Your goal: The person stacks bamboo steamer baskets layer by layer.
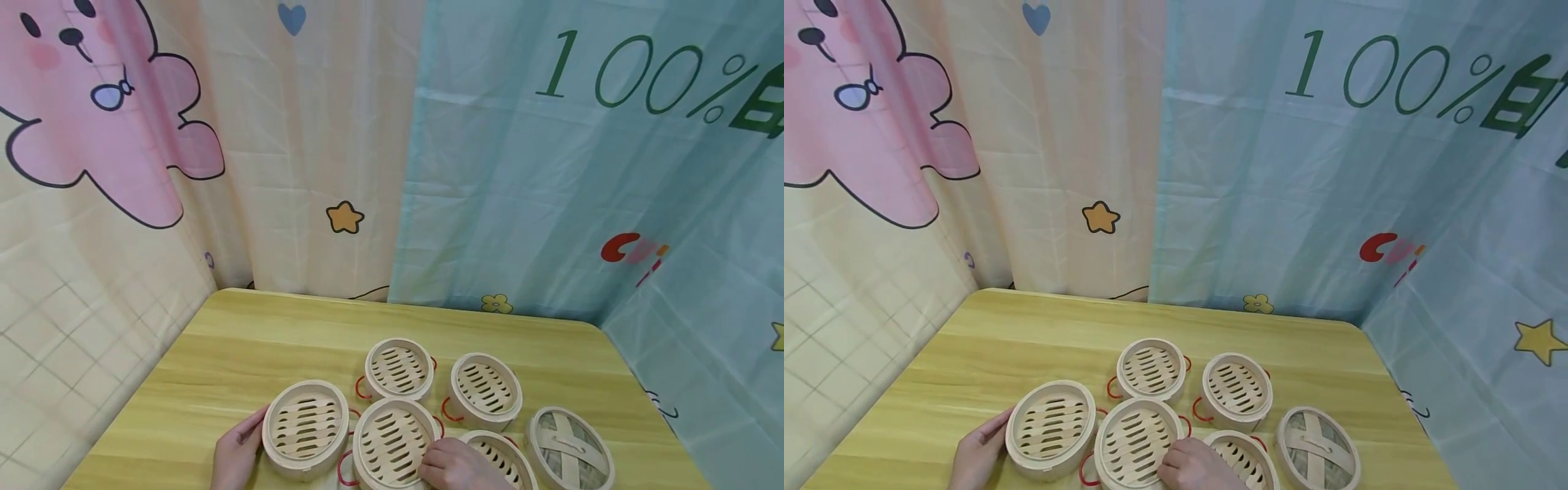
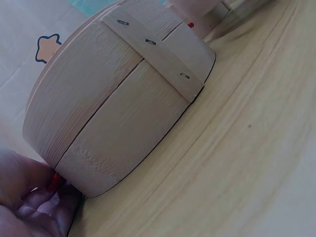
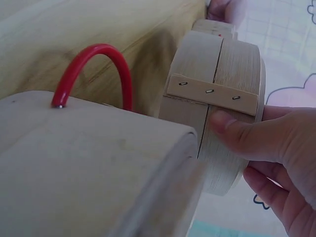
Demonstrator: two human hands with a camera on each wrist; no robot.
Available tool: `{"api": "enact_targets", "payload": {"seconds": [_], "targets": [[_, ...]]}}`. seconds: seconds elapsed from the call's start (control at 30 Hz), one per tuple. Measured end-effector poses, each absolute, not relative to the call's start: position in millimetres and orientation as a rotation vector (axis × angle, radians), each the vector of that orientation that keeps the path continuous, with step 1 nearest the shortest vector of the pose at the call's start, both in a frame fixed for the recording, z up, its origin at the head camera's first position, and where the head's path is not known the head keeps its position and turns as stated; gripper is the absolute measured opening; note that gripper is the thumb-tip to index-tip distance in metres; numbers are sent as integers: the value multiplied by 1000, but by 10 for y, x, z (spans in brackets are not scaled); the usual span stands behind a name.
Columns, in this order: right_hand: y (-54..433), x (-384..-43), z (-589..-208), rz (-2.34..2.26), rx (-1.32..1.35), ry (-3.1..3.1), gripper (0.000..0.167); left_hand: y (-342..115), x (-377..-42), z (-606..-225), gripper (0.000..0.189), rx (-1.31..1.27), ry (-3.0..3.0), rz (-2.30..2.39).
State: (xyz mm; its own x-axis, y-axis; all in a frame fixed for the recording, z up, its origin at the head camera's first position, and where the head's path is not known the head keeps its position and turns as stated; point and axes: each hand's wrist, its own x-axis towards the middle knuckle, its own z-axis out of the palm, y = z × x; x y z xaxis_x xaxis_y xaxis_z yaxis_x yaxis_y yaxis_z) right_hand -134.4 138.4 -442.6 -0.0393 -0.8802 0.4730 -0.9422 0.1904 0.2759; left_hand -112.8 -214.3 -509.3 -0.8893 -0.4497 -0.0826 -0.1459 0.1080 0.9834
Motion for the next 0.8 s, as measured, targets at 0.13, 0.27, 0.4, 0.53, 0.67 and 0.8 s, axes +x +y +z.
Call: {"api": "enact_targets", "payload": {"seconds": [0.13, 0.27, 0.4, 0.53, 0.67, 0.8], "targets": [[1382, -1337, -4386, 151, 1720, -1904, 13, -2151, -1119, -5099, 31, 600, -2171, -1840], [1387, -1311, -4343, 185, 1725, -1939, 13, -2158, -1118, -5109, 30, 579, -2172, -1812], [1389, -1285, -4264, 220, 1745, -1929, 11, -2157, -1124, -5121, 30, 577, -2170, -1807], [1384, -1257, -4093, 201, 1773, -1894, 14, -2149, -1124, -5128, 29, 578, -2169, -1799], [1368, -1227, -3914, 204, 1764, -1949, 20, -2133, -1123, -5125, 29, 552, -2145, -1818], [1294, -1238, -3781, 217, 1737, -2019, 13, -2130, -1117, -5114, 29, 541, -2132, -1828]]}}
